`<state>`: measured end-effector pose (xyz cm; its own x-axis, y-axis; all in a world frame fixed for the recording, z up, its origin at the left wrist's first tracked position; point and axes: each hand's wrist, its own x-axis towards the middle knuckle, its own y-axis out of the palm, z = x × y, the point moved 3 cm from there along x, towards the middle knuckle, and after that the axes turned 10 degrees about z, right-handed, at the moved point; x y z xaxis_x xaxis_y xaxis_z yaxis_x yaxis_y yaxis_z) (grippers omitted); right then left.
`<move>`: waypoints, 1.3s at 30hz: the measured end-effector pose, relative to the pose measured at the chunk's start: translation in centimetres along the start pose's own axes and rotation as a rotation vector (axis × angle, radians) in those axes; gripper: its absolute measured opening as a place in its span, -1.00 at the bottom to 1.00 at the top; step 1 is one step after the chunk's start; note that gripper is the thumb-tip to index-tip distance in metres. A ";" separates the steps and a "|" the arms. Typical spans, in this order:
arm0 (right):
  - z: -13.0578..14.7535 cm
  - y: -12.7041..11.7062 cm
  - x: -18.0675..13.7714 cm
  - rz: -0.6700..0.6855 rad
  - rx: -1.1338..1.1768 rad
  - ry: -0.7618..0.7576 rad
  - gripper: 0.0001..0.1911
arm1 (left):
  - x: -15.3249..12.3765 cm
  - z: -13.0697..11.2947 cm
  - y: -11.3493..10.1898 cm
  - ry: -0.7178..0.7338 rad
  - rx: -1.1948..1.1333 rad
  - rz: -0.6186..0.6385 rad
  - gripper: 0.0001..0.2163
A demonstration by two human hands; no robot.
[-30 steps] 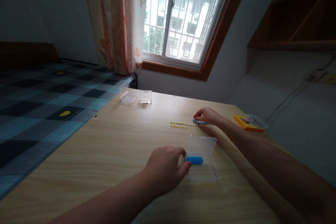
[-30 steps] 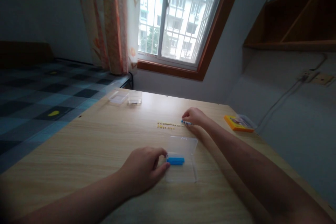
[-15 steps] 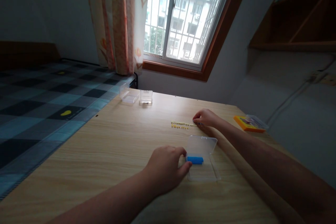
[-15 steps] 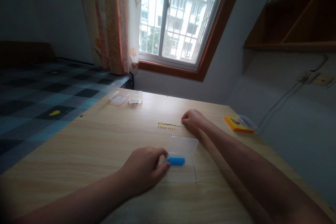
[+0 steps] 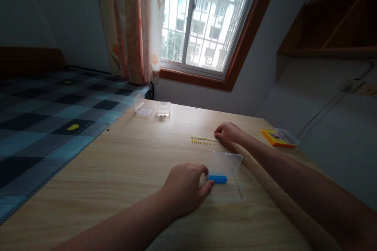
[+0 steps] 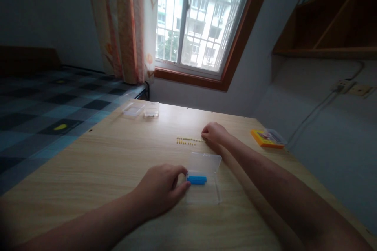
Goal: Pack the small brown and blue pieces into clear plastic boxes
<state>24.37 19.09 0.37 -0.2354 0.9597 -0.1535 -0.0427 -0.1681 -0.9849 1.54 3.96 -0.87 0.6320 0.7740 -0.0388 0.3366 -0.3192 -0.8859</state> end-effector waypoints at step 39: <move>5.0 1.9 -17.6 0.078 0.161 -0.227 -0.80 | 0.3 -0.4 -0.5 -0.051 0.031 0.062 -0.71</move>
<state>23.58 0.77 1.57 -0.4544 0.8706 -0.1886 -0.1653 -0.2905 -0.9425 1.81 4.16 -0.24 0.6146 0.7801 -0.1169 0.2756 -0.3513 -0.8948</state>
